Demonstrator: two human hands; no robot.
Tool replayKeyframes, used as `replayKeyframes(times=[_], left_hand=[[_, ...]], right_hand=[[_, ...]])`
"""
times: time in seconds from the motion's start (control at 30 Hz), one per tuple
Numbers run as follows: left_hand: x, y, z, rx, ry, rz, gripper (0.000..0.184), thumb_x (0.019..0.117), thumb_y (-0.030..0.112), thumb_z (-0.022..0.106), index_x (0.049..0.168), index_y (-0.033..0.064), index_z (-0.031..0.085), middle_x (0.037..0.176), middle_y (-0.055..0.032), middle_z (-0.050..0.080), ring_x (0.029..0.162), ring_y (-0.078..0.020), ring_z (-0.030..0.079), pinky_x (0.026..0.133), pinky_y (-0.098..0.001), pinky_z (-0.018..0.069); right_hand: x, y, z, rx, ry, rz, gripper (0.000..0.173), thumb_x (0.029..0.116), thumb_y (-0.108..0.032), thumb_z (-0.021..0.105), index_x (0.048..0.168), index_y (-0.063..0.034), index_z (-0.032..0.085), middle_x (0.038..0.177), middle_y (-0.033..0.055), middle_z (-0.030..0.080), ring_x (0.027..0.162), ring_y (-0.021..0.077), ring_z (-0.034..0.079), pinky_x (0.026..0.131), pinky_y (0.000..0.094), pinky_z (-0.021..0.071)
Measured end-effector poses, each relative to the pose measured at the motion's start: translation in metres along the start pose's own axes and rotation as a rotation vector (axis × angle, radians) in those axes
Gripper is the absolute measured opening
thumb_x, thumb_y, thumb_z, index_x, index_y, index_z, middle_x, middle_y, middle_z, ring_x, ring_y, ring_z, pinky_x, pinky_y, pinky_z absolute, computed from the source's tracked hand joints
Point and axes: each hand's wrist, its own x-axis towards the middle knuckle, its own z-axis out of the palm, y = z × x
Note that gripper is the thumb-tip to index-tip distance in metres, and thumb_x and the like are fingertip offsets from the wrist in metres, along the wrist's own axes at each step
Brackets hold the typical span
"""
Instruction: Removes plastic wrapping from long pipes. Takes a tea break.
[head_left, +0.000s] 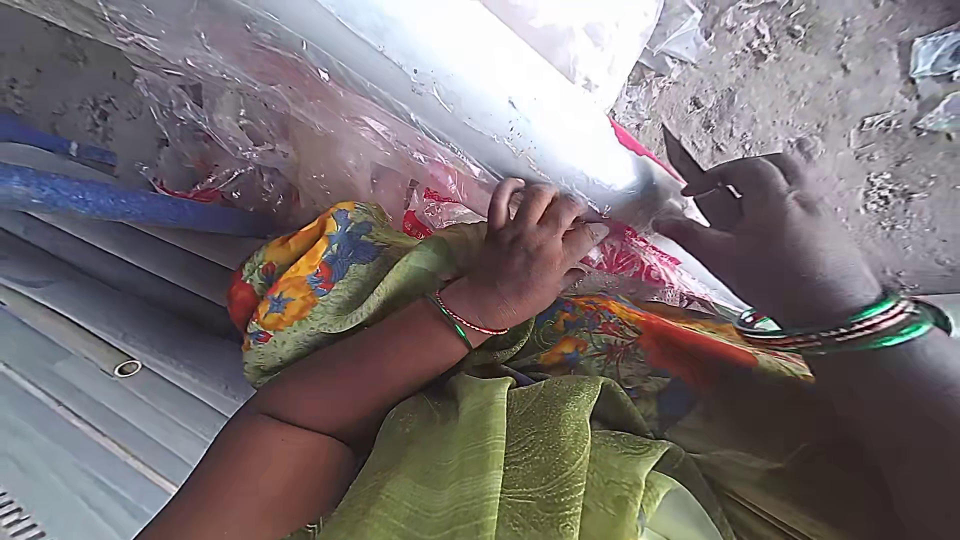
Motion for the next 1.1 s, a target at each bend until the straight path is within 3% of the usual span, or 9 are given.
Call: replayKeyframes(times=[0.07,0.13,0.3,0.43,0.7,0.97,1.1], left_hand=[[0.002,0.006,0.008,0.047,0.043,-0.012,0.033,0.0822,0.029,0.08,0.115,0.0237,0.078,0.11,-0.0071,0.073,0.112,-0.0331,0.063,0.105,-0.0592,0.0324],[0.007,0.01,0.014,0.065,0.099,-0.035,0.031,0.0806,0.016,0.078,0.11,0.0237,0.079,0.103,-0.0062,0.073,0.109,-0.0326,0.063,0.104,-0.0578,0.0323],[0.02,0.011,0.026,0.024,0.214,-0.013,0.017,0.0773,0.006,0.077,0.088,0.0197,0.079,0.092,-0.0059,0.072,0.104,-0.0316,0.065,0.1,-0.0561,0.0347],[0.026,0.006,0.031,-0.093,0.266,0.036,0.019,0.0768,-0.001,0.07,0.081,0.0157,0.077,0.092,-0.0033,0.076,0.101,-0.0312,0.064,0.095,-0.0524,0.0345],[0.031,-0.007,0.027,-0.267,0.201,0.128,0.018,0.0756,-0.002,0.067,0.077,0.014,0.076,0.087,-0.0034,0.074,0.099,-0.0309,0.061,0.094,-0.0515,0.0286],[0.033,-0.013,0.03,-0.272,0.213,0.172,0.01,0.0795,0.009,0.067,0.079,0.0136,0.076,0.085,-0.0062,0.073,0.101,-0.0306,0.062,0.095,-0.0518,0.0294],[0.032,-0.011,0.028,-0.261,0.188,0.144,0.011,0.0801,0.008,0.065,0.079,0.0131,0.075,0.084,-0.0065,0.071,0.102,-0.0311,0.062,0.096,-0.0526,0.0294]], right_hand=[[0.002,0.001,0.009,-0.002,0.005,0.027,0.058,0.0924,-0.032,0.075,0.131,0.0055,0.055,0.129,0.0345,0.054,0.096,0.0526,0.061,0.073,0.0692,0.0457],[0.006,0.0,0.011,0.007,-0.038,0.115,0.062,0.0933,-0.033,0.075,0.138,0.0026,0.052,0.133,0.0346,0.054,0.104,0.0545,0.061,0.078,0.0713,0.0446],[0.018,0.009,0.007,0.081,-0.105,0.203,0.064,0.0933,-0.038,0.074,0.14,-0.0013,0.052,0.118,0.0326,0.062,0.107,0.0519,0.06,0.085,0.072,0.0421],[0.022,0.013,0.007,0.092,-0.124,0.215,0.061,0.0937,-0.04,0.073,0.138,-0.0039,0.053,0.112,0.0291,0.065,0.103,0.0488,0.062,0.083,0.0705,0.0432],[0.027,0.019,0.004,0.129,-0.136,0.19,0.057,0.095,-0.04,0.071,0.134,-0.0022,0.054,0.103,0.0268,0.065,0.094,0.0458,0.062,0.079,0.069,0.0433],[0.031,0.019,-0.001,0.129,-0.165,0.198,0.059,0.0948,-0.042,0.071,0.134,-0.0012,0.054,0.108,0.0282,0.064,0.1,0.0455,0.061,0.083,0.0683,0.0433],[0.018,0.027,-0.018,0.079,-0.099,0.128,0.053,0.1013,-0.04,0.063,0.131,0.0041,0.057,0.121,0.0329,0.06,0.108,0.0504,0.059,0.088,0.0708,0.0418]])
